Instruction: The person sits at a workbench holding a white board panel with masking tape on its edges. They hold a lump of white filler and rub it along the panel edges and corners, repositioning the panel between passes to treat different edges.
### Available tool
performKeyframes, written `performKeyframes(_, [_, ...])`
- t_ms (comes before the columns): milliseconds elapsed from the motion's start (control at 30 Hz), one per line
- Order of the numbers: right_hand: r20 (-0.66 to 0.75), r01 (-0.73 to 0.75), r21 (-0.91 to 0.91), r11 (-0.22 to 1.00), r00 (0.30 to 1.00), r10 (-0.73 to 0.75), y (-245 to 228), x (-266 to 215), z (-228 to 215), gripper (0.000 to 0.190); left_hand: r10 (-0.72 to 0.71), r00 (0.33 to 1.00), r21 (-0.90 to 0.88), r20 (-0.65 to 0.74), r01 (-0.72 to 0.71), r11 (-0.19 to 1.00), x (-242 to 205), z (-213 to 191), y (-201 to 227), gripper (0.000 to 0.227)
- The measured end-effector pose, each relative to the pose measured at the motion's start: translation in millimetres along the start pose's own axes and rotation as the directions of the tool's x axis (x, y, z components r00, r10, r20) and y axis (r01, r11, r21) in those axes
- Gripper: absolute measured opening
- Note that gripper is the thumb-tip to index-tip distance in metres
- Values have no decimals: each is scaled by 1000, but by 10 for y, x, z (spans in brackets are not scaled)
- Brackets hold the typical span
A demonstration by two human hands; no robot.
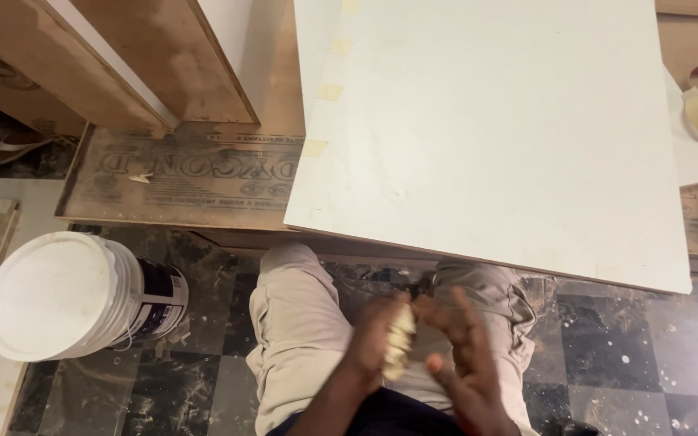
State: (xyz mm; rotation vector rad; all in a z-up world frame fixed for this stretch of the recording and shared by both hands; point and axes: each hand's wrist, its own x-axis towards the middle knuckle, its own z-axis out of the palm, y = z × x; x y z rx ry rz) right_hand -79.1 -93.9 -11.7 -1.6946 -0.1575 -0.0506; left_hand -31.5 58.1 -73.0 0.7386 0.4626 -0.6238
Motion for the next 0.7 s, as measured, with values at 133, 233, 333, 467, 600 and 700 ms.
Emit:
performKeyframes(133, [-150,-83,361,929,978,145,-70,352,-242,72,196,955,-5,-224,-203,979,-325,-142,772,30])
performKeyframes(233, [-212,7,614,789,965,156,-126,585,-426,34,559,762,257,-327,-497,828,-600,77,1365,24])
performKeyframes(333, [-287,75,668,740,944,163,-311,745,-422,30,768,621,420,-154,-663,620,-552,70,1596,32])
performKeyframes(467, [-389,122,547,828,913,123,-56,696,-617,27,759,643,479,-103,-636,605,-482,119,1537,36])
performKeyframes(600, [-420,175,532,828,904,79,-73,682,-890,18,738,658,667,-150,-484,566,-485,197,1226,31])
performKeyframes(700, [-434,270,579,769,901,10,133,607,-1279,10,613,779,677,-133,-380,630,-653,479,813,29])
